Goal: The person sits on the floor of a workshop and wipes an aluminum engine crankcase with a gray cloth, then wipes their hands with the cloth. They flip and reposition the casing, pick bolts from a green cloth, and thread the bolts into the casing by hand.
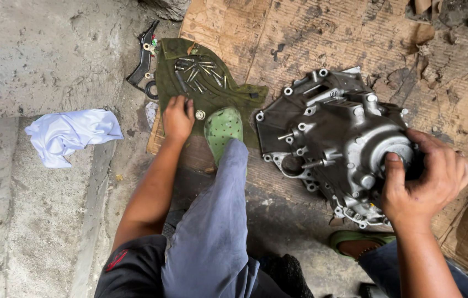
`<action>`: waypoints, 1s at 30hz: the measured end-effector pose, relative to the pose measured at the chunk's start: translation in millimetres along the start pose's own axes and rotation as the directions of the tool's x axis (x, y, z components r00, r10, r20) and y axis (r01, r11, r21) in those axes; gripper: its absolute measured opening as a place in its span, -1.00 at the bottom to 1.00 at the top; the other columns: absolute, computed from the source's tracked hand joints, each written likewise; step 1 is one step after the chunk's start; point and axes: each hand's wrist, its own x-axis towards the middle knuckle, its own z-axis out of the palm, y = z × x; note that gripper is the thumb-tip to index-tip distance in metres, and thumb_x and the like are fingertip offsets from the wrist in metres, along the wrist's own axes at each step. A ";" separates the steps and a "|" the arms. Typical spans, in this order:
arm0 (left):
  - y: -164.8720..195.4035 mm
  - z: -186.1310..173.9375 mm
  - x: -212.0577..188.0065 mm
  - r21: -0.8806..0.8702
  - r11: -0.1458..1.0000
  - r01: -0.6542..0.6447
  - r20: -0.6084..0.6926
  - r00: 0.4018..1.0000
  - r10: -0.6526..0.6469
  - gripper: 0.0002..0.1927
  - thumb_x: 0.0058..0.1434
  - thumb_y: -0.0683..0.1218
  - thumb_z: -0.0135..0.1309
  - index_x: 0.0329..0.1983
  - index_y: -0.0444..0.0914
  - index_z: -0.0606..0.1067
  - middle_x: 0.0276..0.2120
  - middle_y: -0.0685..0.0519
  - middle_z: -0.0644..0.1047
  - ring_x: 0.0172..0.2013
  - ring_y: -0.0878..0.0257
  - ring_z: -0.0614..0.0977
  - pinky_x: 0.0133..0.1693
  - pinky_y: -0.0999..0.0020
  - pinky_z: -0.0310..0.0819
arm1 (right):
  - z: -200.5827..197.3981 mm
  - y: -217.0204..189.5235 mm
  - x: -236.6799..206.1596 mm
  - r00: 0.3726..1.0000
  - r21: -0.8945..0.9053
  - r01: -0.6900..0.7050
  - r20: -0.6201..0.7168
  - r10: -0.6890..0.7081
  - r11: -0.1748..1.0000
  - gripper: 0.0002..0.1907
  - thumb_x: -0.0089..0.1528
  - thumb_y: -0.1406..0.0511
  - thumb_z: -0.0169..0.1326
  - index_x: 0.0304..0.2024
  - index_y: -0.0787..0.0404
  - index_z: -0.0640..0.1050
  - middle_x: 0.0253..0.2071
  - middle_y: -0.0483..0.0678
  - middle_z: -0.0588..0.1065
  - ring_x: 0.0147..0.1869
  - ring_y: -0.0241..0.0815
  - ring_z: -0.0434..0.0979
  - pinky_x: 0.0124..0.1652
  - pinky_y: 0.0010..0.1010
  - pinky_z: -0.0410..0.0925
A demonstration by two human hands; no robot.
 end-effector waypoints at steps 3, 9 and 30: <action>-9.8 -6.5 -1.6 0.060 0.986 0.153 0.118 0.980 -0.159 -0.78 0.28 -0.02 0.14 -0.17 -0.27 0.52 -0.18 -0.18 0.56 -0.16 -0.20 0.62 -0.11 -0.07 0.49 | 0.9 1.2 0.1 1.000 -0.012 0.001 -0.004 -0.001 1.000 -0.72 0.37 0.20 0.12 0.10 0.11 0.55 0.06 -0.12 0.49 0.13 -0.15 0.40 0.37 -0.37 0.09; -10.2 -9.2 -2.1 0.264 0.955 0.139 0.195 0.962 -0.194 -0.47 0.06 0.06 0.25 0.04 -0.27 0.46 0.04 -0.23 0.46 -0.02 -0.24 0.55 -0.05 -0.09 0.48 | 4.4 9.9 -2.8 1.000 -0.048 0.002 0.016 -0.001 0.999 -0.69 0.38 0.16 0.09 0.12 0.12 0.56 0.04 -0.13 0.49 0.15 -0.16 0.38 0.35 -0.39 0.08; 15.1 3.2 96.6 0.244 0.967 0.074 0.010 0.997 -0.079 -0.25 -0.03 0.07 0.38 0.21 -0.19 0.36 0.19 -0.19 0.35 0.19 -0.20 0.34 0.13 -0.17 0.27 | -0.2 8.9 -1.8 1.000 -0.009 -0.021 -0.004 0.021 1.000 -0.75 0.38 0.20 0.16 0.07 0.14 0.57 0.05 -0.12 0.52 0.11 -0.15 0.42 0.32 -0.39 0.12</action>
